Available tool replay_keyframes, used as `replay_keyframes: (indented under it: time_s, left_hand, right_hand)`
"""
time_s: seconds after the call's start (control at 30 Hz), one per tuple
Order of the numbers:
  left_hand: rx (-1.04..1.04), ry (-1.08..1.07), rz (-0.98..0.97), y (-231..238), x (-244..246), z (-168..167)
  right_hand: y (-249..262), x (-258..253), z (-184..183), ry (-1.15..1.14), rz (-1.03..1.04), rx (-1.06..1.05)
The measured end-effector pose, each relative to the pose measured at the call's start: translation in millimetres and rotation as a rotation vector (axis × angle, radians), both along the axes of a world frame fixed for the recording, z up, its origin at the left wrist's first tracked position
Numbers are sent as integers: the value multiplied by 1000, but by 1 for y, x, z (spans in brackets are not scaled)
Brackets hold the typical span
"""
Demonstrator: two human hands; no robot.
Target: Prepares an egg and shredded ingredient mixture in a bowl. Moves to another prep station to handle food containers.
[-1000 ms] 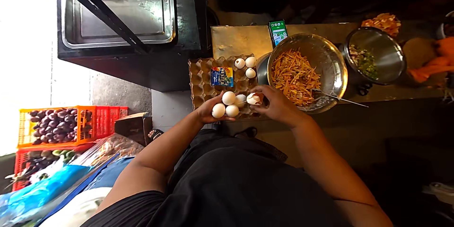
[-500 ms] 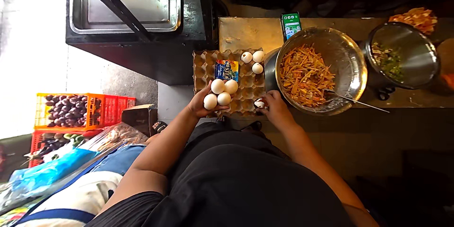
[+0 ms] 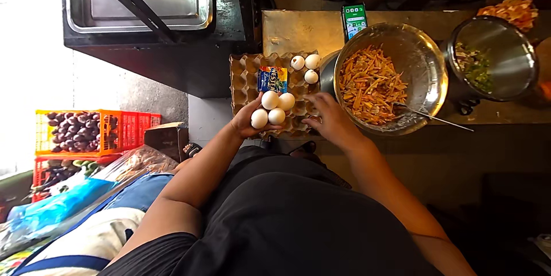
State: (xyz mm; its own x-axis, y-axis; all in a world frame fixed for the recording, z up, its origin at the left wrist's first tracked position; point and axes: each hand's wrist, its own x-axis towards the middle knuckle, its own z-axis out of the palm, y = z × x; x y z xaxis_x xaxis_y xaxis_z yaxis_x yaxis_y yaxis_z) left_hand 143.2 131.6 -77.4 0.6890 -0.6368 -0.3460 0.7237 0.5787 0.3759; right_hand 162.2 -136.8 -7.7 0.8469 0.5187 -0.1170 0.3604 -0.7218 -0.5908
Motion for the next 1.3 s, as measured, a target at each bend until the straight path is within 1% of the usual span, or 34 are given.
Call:
replay_keyframes:
  time_s: [0.13,0.3,0.37,0.43,0.5,0.57,0.63,0.77,0.83,0.93,1.0,1.07,1.13,1.17,1.23,1.3]
  left_hand:
    - [10,5,-57,-4,3,-2]
    - [28,1,-89,0,4,-8]
    - [6,-6,-65,2,2,-8]
    - [18,42,5,3,-4,-5]
    - [-6,26,33,9,-7,-8]
    - [15,12,61,15,-9,-10]
    - [19,10,93,20,-14,-12]
    - [5,48,200,29,-24,-12]
    - [19,73,257,33,-27,-8]
    - [12,84,307,39,-30,-7]
    - [15,96,337,42,-31,-6]
    - [41,107,363,42,-32,-2]
    - [57,104,374,43,-29,-1]
    - [61,105,377,43,-28,0]
    - [65,114,389,44,-23,2]
    - [105,124,390,42,-20,5]
  right_hand:
    - [20,25,-17,21,194,76]
    - [25,38,-25,83,266,109]
    - [24,41,-21,123,237,135]
    - [25,48,-15,152,161,169]
    - [32,61,-9,149,76,183]
    - [45,83,-7,112,19,136]
    - [65,104,-3,67,9,59]
    - [125,131,-3,39,42,-80]
    - [157,139,-8,40,60,-172]
    - [192,144,-18,74,74,-369]
    - [204,142,-24,81,67,-464]
    - [207,141,-32,75,54,-502]
    - [200,139,-31,61,70,-454]
    - [192,136,-24,66,97,-381]
    - [173,125,-6,98,239,-155]
    - [159,111,2,202,432,-9]
